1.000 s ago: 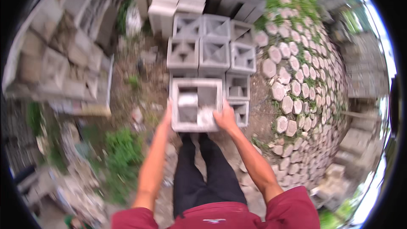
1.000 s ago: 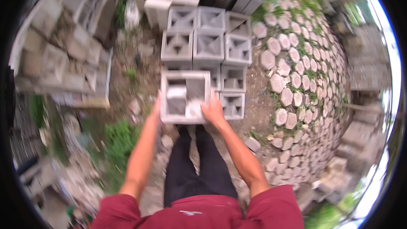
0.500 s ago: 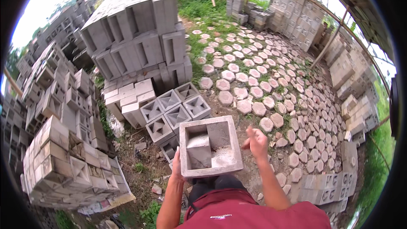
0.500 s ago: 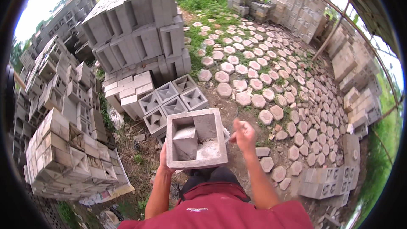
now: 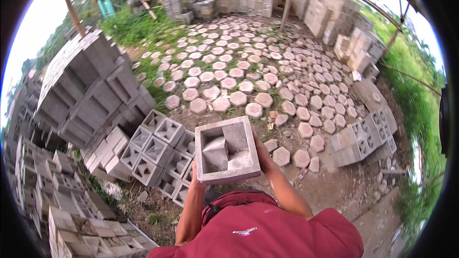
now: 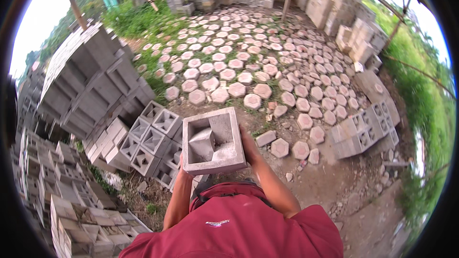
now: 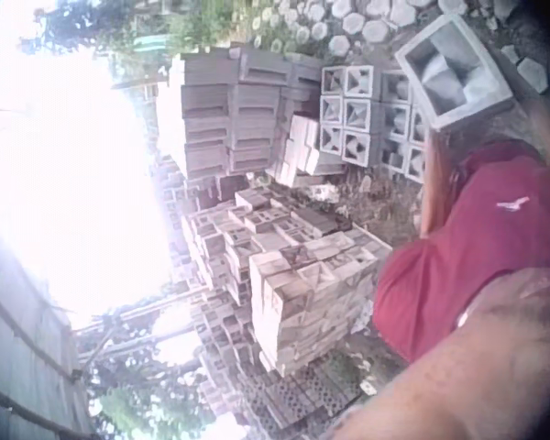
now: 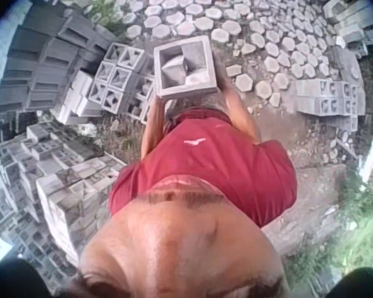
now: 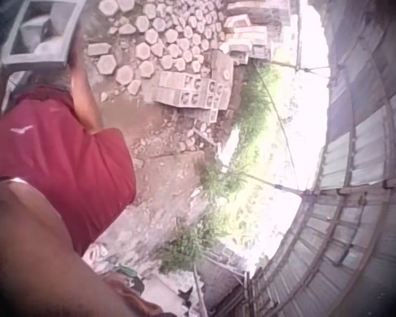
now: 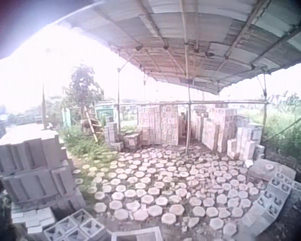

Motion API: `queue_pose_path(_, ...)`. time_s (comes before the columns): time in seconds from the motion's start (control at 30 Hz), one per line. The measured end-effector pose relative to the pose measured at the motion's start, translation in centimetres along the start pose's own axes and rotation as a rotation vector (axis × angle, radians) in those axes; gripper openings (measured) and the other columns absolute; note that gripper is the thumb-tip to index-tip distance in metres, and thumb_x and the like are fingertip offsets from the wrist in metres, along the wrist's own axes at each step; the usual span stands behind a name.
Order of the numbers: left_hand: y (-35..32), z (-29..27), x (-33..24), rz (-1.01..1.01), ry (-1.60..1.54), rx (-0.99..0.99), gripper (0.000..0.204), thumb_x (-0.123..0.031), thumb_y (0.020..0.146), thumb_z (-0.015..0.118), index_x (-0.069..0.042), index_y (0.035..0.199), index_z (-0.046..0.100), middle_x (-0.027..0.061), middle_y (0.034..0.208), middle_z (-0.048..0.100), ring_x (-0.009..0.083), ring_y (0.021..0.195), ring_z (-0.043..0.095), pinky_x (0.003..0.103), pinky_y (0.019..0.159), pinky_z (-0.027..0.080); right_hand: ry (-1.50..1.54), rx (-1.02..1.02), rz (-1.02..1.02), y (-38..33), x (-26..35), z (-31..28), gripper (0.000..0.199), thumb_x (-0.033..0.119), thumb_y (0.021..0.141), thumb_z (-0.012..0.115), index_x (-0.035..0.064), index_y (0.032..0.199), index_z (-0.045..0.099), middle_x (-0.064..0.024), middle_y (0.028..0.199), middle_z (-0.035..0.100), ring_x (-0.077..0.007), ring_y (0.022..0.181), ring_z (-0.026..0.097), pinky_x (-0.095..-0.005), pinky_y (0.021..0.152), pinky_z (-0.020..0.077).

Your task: The person picks up decorative concrete blocks from a pile and places them onto a separate stack on the ground.

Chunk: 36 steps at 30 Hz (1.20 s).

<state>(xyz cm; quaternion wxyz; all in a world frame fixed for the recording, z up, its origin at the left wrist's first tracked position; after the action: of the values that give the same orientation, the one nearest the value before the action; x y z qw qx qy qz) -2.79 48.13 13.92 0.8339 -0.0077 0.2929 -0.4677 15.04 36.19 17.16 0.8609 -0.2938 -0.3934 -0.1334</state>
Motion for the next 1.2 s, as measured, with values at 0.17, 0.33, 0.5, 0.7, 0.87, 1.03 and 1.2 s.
queue_pose_path(0.17, 4.2, 8.7, 7.3, -0.221, 0.102, 0.254, 0.047, -0.036, 0.091, 0.035, -0.004, 0.123, 0.047, 0.0115, 0.117, 0.056, 0.0269, 0.104, 0.056, 0.043, 0.092, 0.044, 0.106, -0.129, -0.288, -4.1, 3.9, -10.9, 0.062, 0.051, 0.093, 0.032, -0.0012, 0.121, 0.050, -0.0100, 0.112, 0.057, -0.0167, 0.098, 0.054, -0.0293, 0.085, 0.0425)
queue_pose_path(0.33, 6.2, 15.2, 15.8, -0.496, 0.178, 0.344, 0.048, -0.037, 0.092, 0.035, -0.004, 0.125, 0.046, 0.0116, 0.119, 0.054, 0.0281, 0.106, 0.055, 0.044, 0.092, 0.044, 0.029, -0.497, -0.479, -12.3, 6.5, -18.0, 0.055, 0.044, 0.095, 0.032, -0.0008, 0.122, 0.049, -0.0107, 0.112, 0.058, -0.0172, 0.098, 0.054, -0.0294, 0.085, 0.0415)
queue_pose_path(0.5, 9.2, 19.7, 26.0, -0.748, 0.278, 0.396, 0.042, -0.033, 0.092, 0.036, -0.005, 0.122, 0.047, 0.0115, 0.113, 0.056, 0.0259, 0.100, 0.057, 0.041, 0.087, 0.047, 0.159, -0.753, -0.673, -17.8, 6.0, -27.2, 0.057, 0.046, 0.093, 0.035, -0.0027, 0.118, 0.052, -0.0125, 0.106, 0.060, -0.0194, 0.094, 0.056, -0.0308, 0.081, 0.0438)
queue_pose_path(0.7, 11.9, 23.9, 37.7, -1.037, 0.332, 0.587, 0.037, -0.027, 0.092, 0.039, -0.003, 0.119, 0.049, 0.0101, 0.106, 0.058, 0.0237, 0.092, 0.059, 0.038, 0.081, 0.050, 0.544, -0.912, -0.759, -24.7, 7.1, -31.5, 0.057, 0.048, 0.092, 0.037, -0.0013, 0.119, 0.051, -0.0120, 0.107, 0.059, -0.0186, 0.094, 0.058, -0.0319, 0.081, 0.0483)
queue_pose_path(0.87, 14.4, 29.3, 47.0, -1.061, 0.508, 0.783, 0.041, -0.032, 0.093, 0.037, -0.004, 0.120, 0.050, 0.0102, 0.106, 0.059, 0.0225, 0.095, 0.058, 0.037, 0.084, 0.049, 0.597, -1.020, -0.923, -27.0, 9.8, -37.1, 0.060, 0.050, 0.091, 0.037, 0.0012, 0.124, 0.046, -0.0133, 0.111, 0.057, -0.0217, 0.096, 0.059, -0.0338, 0.083, 0.0491)
queue_pose_path(1.03, 15.8, 35.7, 54.7, -1.262, 0.583, 0.771, 0.051, -0.041, 0.093, 0.033, -0.004, 0.126, 0.044, 0.0109, 0.116, 0.055, 0.0242, 0.102, 0.055, 0.039, 0.091, 0.045, 0.617, -1.175, -1.016, -27.8, 12.0, -43.9, 0.059, 0.050, 0.091, 0.038, 0.0021, 0.124, 0.047, -0.0129, 0.111, 0.057, -0.0220, 0.095, 0.059, -0.0342, 0.078, 0.0514)
queue_pose_path(1.2, 18.4, 38.9, 62.4, -1.273, 0.599, 0.909, 0.049, -0.041, 0.093, 0.035, -0.004, 0.122, 0.048, 0.0101, 0.108, 0.058, 0.0221, 0.098, 0.057, 0.036, 0.086, 0.048, 0.716, -1.227, -1.023, -28.7, 13.9, -49.6, 0.057, 0.049, 0.090, 0.041, 0.0021, 0.121, 0.049, -0.0122, 0.108, 0.058, -0.0218, 0.091, 0.060, -0.0339, 0.074, 0.0523)
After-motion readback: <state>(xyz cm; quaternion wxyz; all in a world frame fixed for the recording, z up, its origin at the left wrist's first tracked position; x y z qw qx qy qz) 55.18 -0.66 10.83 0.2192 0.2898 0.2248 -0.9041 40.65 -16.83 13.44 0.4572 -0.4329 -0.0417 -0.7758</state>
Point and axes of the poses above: each hand's wrist, its own y-axis towards the middle knuckle, its own z-axis out of the palm, x = y × z, the point moved 5 cm from there along y, towards the middle knuckle
